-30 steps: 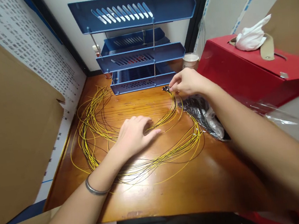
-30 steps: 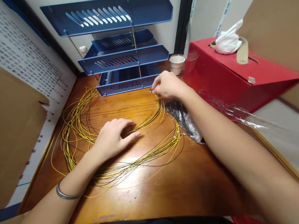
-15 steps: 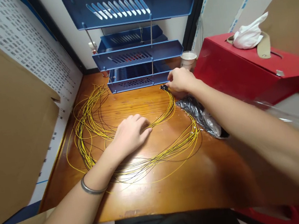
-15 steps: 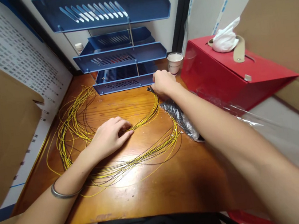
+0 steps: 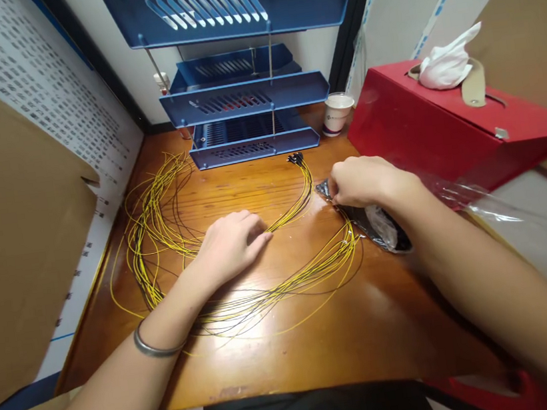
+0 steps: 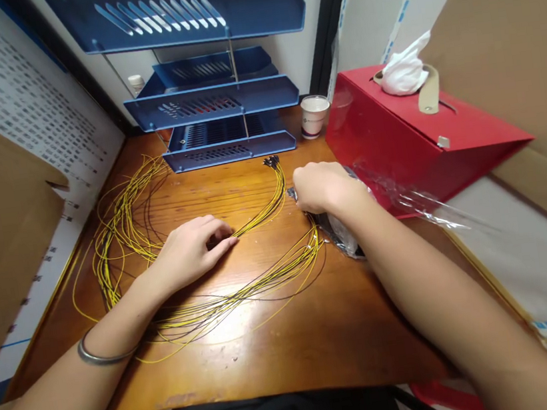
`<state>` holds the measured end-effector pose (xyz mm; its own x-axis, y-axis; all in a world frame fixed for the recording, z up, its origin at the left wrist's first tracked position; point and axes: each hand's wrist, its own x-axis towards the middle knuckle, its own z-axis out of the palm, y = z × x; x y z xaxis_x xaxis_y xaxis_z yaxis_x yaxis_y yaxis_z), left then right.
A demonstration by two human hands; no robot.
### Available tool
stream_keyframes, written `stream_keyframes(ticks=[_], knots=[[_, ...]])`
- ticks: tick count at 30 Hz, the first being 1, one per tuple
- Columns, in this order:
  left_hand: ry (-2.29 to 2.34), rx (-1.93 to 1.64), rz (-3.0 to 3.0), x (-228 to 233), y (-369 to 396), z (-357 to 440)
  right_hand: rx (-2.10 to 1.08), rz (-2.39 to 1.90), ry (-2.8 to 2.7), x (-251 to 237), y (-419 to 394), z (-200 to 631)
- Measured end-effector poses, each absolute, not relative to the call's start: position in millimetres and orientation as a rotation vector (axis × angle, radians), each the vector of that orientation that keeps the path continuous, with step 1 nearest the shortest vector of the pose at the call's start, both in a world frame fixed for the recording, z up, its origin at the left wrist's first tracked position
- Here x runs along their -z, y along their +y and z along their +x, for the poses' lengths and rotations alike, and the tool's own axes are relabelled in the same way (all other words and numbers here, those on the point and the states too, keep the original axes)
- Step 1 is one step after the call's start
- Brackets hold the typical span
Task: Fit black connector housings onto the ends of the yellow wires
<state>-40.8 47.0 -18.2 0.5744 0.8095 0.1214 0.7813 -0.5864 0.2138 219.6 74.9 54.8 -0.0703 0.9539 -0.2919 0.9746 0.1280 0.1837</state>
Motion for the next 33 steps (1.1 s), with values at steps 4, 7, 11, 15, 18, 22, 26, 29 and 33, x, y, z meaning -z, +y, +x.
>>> stream_keyframes(ticks=[4,7,11,15,18,22,26,29,33], knots=[[1.322,-0.321,2.668,15.8,46.9,-41.4,0.018,1.875,2.091,-49.9,77.9,219.6],[1.311,-0.317,2.658,13.4,47.0,-42.9,0.029,1.869,2.108,-46.4,79.4,220.8],[1.303,-0.305,2.645,12.1,47.8,-44.0,0.104,1.883,2.139,-43.7,82.3,223.9],[1.284,-0.325,2.63,13.7,49.3,-44.7,0.146,1.884,2.187,-41.9,84.2,225.3],[1.263,-0.345,2.624,14.8,49.8,-45.5,0.158,1.873,2.187,-40.0,84.6,224.3],[1.263,-0.355,2.63,14.8,49.8,-46.4,0.119,1.858,2.205,-38.6,84.4,222.2],[1.263,-0.354,2.634,14.6,50.4,-46.3,0.097,1.84,2.222,-38.0,83.9,221.3],[1.267,-0.346,2.637,15.0,50.4,-45.9,0.101,1.81,2.219,-37.3,83.5,221.2],[1.266,-0.348,2.627,15.3,49.9,-45.5,0.142,1.775,2.255,-39.0,83.1,222.0]])
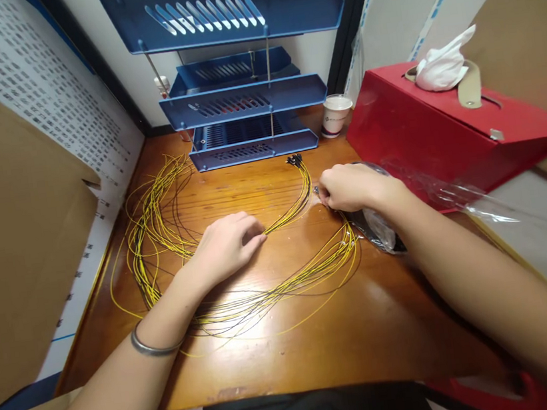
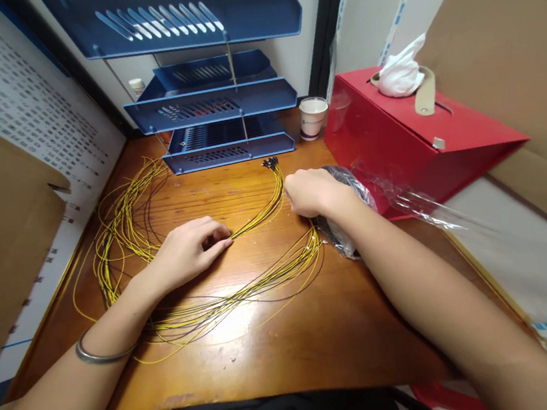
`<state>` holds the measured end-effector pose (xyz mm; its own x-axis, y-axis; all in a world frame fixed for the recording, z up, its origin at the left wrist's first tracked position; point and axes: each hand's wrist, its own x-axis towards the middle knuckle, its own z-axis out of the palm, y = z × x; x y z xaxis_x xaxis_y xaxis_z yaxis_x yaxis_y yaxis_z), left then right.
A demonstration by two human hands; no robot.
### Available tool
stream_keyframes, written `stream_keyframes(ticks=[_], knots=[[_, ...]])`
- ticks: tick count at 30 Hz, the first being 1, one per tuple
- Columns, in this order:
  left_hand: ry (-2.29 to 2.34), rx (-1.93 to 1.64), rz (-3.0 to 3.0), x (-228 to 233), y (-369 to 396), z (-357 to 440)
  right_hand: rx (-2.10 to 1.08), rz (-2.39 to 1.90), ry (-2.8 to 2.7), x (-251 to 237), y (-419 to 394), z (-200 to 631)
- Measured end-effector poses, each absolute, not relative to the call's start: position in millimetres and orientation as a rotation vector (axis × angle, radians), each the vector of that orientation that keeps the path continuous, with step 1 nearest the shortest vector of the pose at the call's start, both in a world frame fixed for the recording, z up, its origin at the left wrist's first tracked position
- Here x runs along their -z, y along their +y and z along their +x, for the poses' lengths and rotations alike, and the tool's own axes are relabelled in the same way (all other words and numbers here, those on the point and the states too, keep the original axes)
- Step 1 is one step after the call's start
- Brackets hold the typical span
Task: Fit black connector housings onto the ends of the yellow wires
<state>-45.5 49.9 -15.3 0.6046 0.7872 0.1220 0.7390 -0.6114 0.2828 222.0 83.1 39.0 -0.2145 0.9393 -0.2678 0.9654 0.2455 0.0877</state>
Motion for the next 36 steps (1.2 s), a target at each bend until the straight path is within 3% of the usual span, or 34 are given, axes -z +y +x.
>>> stream_keyframes(ticks=[19,27,36], knots=[[1.26,-0.35,2.542,11.2,50.7,-38.8,0.733,1.767,2.633,-61.9,80.6,228.3],[1.262,-0.184,2.628,-7.8,48.4,-5.0,0.788,1.683,2.716,-60.6,77.5,220.9],[1.198,-0.687,1.993,10.9,45.0,15.9,1.089,1.429,2.883,-55.4,68.9,205.6]])
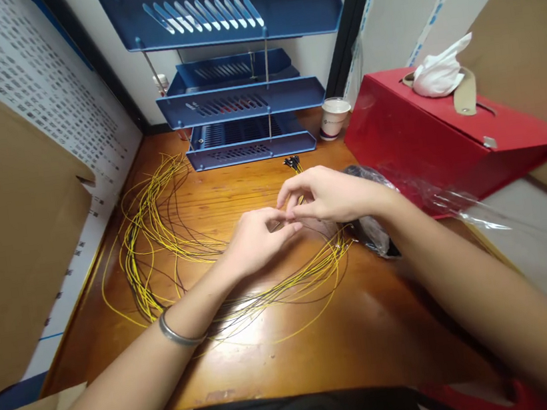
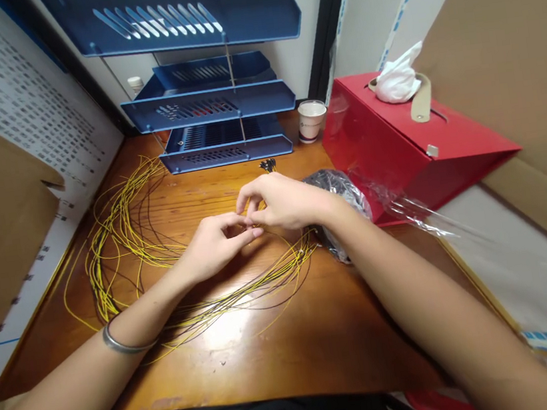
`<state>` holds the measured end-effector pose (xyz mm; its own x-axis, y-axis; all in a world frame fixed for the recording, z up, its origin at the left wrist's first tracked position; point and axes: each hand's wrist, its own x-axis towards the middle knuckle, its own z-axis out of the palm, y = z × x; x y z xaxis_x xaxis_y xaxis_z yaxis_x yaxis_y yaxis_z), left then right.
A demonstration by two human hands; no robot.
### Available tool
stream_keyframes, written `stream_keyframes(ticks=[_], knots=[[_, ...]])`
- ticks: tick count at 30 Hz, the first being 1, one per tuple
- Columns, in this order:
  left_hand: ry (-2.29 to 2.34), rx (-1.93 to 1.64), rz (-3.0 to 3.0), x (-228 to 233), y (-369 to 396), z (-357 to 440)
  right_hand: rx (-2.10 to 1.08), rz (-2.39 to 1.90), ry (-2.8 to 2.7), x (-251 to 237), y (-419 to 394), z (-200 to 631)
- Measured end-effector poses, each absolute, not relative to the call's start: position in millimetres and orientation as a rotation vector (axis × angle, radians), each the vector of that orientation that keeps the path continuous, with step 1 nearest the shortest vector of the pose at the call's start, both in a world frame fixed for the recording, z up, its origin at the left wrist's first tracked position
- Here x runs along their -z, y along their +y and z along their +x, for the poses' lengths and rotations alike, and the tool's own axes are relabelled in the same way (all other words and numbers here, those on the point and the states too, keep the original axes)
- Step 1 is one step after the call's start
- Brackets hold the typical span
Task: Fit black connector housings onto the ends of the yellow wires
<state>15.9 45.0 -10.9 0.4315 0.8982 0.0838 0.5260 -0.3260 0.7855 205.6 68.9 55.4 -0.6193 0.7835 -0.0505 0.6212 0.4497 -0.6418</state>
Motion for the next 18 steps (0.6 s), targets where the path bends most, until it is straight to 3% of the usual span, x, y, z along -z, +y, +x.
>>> stream_keyframes(ticks=[6,15,18], knots=[[1.081,-0.893,1.57,11.4,32.6,7.2,-1.024,-1.1,-2.17,-42.6,52.5,189.4],[1.132,-1.233,1.606,18.3,32.2,1.4,-0.582,-1.406,-1.823,-8.2,4.1,182.1],[1.088,-1.3,1.699,20.5,27.5,1.3,-0.58,-1.423,-1.819,-0.5,-8.6,183.7]])
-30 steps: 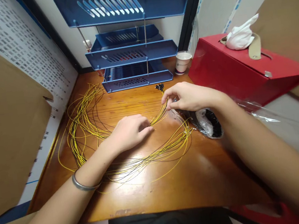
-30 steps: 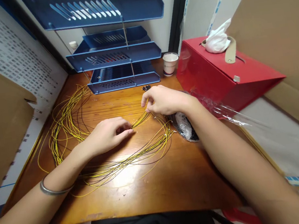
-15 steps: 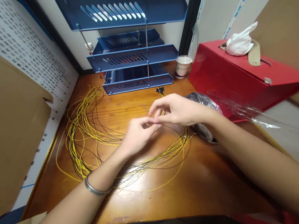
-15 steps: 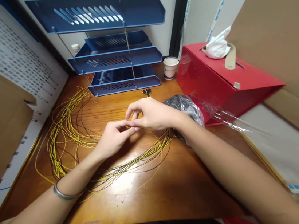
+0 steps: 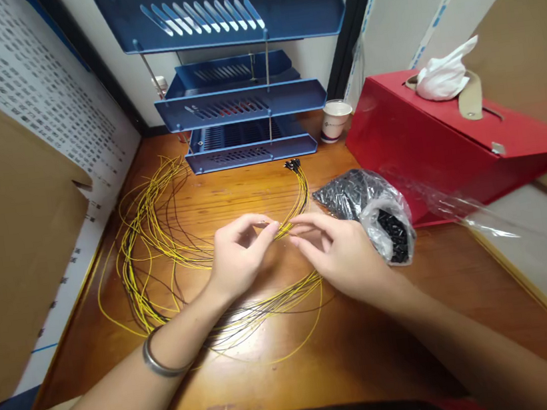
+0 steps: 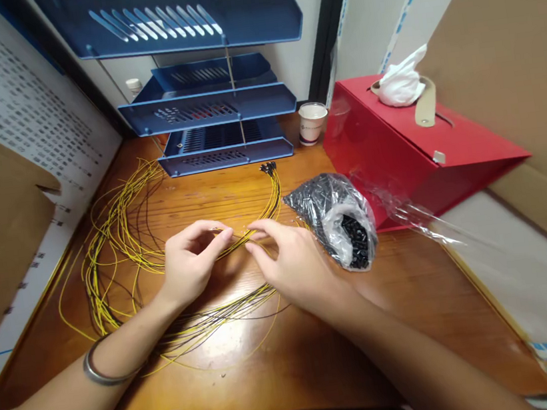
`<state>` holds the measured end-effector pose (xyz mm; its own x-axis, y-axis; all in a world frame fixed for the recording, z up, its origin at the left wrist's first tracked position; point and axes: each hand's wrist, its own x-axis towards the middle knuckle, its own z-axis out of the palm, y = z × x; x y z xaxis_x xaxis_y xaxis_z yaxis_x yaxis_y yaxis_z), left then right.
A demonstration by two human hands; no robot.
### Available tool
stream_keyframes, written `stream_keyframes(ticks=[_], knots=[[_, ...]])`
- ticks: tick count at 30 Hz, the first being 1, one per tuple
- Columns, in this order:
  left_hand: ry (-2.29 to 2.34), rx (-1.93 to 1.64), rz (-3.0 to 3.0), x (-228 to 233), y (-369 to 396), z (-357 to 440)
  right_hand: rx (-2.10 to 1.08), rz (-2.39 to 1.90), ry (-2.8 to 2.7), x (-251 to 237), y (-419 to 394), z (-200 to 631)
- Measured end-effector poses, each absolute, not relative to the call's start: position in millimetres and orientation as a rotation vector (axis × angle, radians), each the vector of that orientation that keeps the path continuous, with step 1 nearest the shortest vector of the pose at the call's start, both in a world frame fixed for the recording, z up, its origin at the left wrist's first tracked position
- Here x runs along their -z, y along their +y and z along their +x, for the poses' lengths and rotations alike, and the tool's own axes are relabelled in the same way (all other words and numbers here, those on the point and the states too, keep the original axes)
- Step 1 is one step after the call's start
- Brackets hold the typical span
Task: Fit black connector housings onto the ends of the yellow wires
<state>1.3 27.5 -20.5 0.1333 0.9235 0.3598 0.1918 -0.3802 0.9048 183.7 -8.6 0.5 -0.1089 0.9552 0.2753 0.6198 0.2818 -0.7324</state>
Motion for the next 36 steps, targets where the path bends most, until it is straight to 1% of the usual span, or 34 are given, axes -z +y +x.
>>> stream_keyframes(ticks=[7,13,18,20,22,25,27,32,36], knots=[[0.925,-1.279,1.85,16.5,20.2,1.8,-0.736,-1.268,-1.954,5.7,-19.2,181.5],[0.892,-1.318,1.778,18.8,19.9,-0.7,-0.783,-1.264,-1.967,3.6,-24.9,178.6],[0.971,-1.369,1.694,23.4,22.5,-0.2,-0.842,-1.243,-1.936,8.3,-28.2,174.6],[0.928,-1.267,1.747,23.2,23.3,0.5,-0.837,-1.192,-1.903,11.7,-27.6,173.0],[0.859,-1.066,1.857,21.7,23.1,1.4,-0.82,-1.168,-1.85,14.2,-26.3,172.3],[0.82,-0.766,1.945,19.2,21.1,2.6,-0.804,-1.202,-1.737,15.5,-24.8,172.9],[0.817,-0.646,1.915,18.9,19.4,2.9,-0.813,-1.233,-1.648,14.7,-24.3,173.6],[0.759,-0.539,1.975,23.2,16.9,1.9,-0.74,-1.285,-1.48,12.0,-20.5,171.9],[0.68,-0.54,2.113,27.7,17.6,1.0,-0.923,-1.254,-1.403,14.7,-19.4,165.6]])
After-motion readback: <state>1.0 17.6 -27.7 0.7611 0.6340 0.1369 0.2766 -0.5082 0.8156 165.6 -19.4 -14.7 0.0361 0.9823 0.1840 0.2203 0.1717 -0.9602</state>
